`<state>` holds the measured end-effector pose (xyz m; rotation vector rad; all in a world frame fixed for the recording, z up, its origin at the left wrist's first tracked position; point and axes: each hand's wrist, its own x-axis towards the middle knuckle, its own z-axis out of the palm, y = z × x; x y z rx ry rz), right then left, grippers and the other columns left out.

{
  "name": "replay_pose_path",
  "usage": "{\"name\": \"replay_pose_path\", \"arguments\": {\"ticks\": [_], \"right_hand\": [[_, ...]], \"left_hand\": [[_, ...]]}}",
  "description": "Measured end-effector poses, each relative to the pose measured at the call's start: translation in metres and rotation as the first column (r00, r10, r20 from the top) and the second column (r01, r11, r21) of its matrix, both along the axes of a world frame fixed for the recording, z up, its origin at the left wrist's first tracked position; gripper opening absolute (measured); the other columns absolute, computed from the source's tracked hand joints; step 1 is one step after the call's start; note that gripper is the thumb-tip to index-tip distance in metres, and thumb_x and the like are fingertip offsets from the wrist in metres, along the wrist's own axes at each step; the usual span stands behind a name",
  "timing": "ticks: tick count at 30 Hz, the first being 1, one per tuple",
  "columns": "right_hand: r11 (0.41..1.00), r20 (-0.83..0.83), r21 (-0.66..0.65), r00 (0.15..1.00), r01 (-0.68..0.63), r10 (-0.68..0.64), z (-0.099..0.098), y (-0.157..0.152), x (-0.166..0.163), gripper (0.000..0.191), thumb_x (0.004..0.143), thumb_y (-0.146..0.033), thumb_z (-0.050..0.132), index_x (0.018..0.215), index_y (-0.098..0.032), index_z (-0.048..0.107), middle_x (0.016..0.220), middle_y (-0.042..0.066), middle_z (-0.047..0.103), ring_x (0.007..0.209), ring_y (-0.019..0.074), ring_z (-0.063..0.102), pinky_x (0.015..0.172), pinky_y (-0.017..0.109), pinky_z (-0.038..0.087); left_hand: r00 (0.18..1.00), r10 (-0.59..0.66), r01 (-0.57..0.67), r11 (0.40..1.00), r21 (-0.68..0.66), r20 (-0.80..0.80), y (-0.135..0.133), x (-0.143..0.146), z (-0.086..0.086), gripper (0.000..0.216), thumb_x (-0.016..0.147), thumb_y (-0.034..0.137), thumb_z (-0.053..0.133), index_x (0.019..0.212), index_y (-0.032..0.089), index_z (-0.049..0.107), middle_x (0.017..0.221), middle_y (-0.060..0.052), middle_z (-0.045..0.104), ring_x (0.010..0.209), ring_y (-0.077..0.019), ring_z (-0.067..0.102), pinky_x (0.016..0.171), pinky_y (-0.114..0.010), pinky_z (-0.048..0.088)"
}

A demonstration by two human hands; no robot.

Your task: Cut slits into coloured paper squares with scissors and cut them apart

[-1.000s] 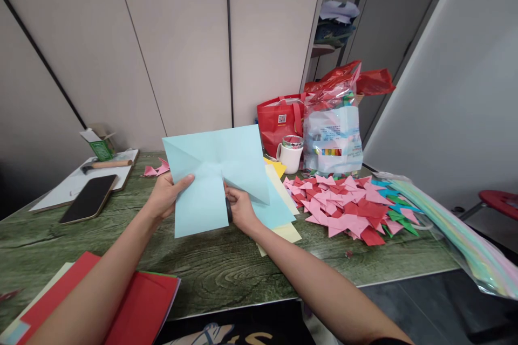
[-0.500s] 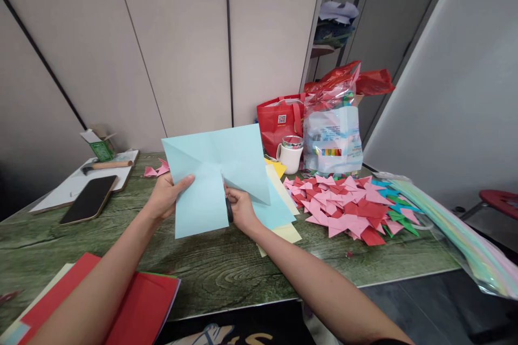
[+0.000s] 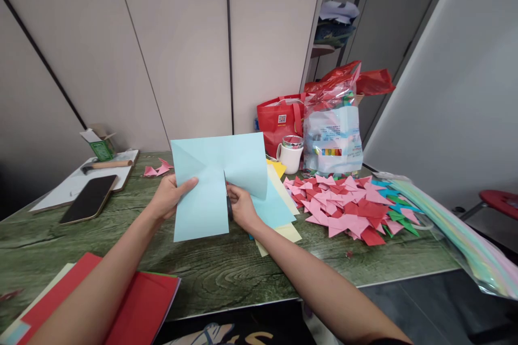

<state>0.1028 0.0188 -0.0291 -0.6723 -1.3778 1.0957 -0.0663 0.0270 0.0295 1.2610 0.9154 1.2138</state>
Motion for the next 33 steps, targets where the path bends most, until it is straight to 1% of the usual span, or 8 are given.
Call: {"name": "replay_pose_path", "arguments": {"ticks": [4, 8, 17, 23, 33], "right_hand": [[1.0, 0.013, -0.008, 1.0, 0.015, -0.015, -0.0025, 0.0007, 0.0008, 0.029, 0.059, -0.024, 0.064, 0.087, -0.015, 0.062, 0.081, 0.004, 0.066, 0.072, 0.0172, 0.06, 0.067, 0.028, 0.046], [1.0, 0.009, -0.012, 1.0, 0.015, -0.015, -0.003, 0.0003, 0.0007, 0.031, 0.059, -0.024, 0.065, 0.089, -0.015, 0.062, 0.081, 0.004, 0.066, 0.072, 0.0174, 0.06, 0.067, 0.028, 0.047], [0.999, -0.017, 0.037, 1.0, 0.001, -0.001, -0.0007, -0.0014, -0.0006, 0.027, 0.061, -0.021, 0.063, 0.088, -0.016, 0.062, 0.077, 0.002, 0.067, 0.07, 0.0173, 0.06, 0.066, 0.029, 0.047], [0.998, -0.013, 0.062, 1.0, 0.0, 0.001, -0.0007, -0.0014, -0.0003, 0.026, 0.063, -0.021, 0.061, 0.088, -0.017, 0.062, 0.078, 0.001, 0.067, 0.072, 0.0177, 0.061, 0.069, 0.03, 0.047], [0.999, -0.007, 0.038, 1.0, 0.021, -0.021, 0.0003, -0.0022, 0.0, 0.025, 0.061, -0.019, 0.061, 0.086, -0.016, 0.062, 0.074, 0.001, 0.066, 0.067, 0.0169, 0.06, 0.064, 0.028, 0.047]], "left_hand": [[1.0, 0.008, -0.008, 1.0, 0.014, 0.0, 0.0003, -0.0001, -0.0014, 0.027, 0.057, 0.03, 0.071, 0.075, 0.013, 0.062, 0.069, -0.005, 0.067, 0.054, -0.0163, 0.06, 0.051, -0.028, 0.049], [1.0, 0.006, -0.006, 1.0, 0.014, 0.007, -0.0007, 0.0009, -0.0002, 0.028, 0.056, 0.031, 0.071, 0.076, 0.013, 0.062, 0.066, -0.004, 0.067, 0.054, -0.0166, 0.06, 0.052, -0.028, 0.049], [1.0, -0.03, 0.03, 0.999, 0.016, 0.008, -0.0023, 0.0003, 0.0016, 0.028, 0.059, 0.03, 0.07, 0.078, 0.012, 0.061, 0.071, -0.005, 0.067, 0.057, -0.0167, 0.061, 0.053, -0.028, 0.05], [0.999, -0.037, 0.036, 0.999, 0.011, 0.034, -0.0032, 0.0012, 0.0018, 0.029, 0.059, 0.029, 0.07, 0.078, 0.011, 0.06, 0.069, -0.005, 0.067, 0.056, -0.0157, 0.06, 0.052, -0.027, 0.05], [1.0, -0.005, 0.005, 1.0, 0.018, 0.024, -0.0032, 0.0027, 0.0026, 0.028, 0.058, 0.028, 0.07, 0.078, 0.012, 0.06, 0.067, -0.004, 0.066, 0.054, -0.0148, 0.06, 0.052, -0.027, 0.049]]}}
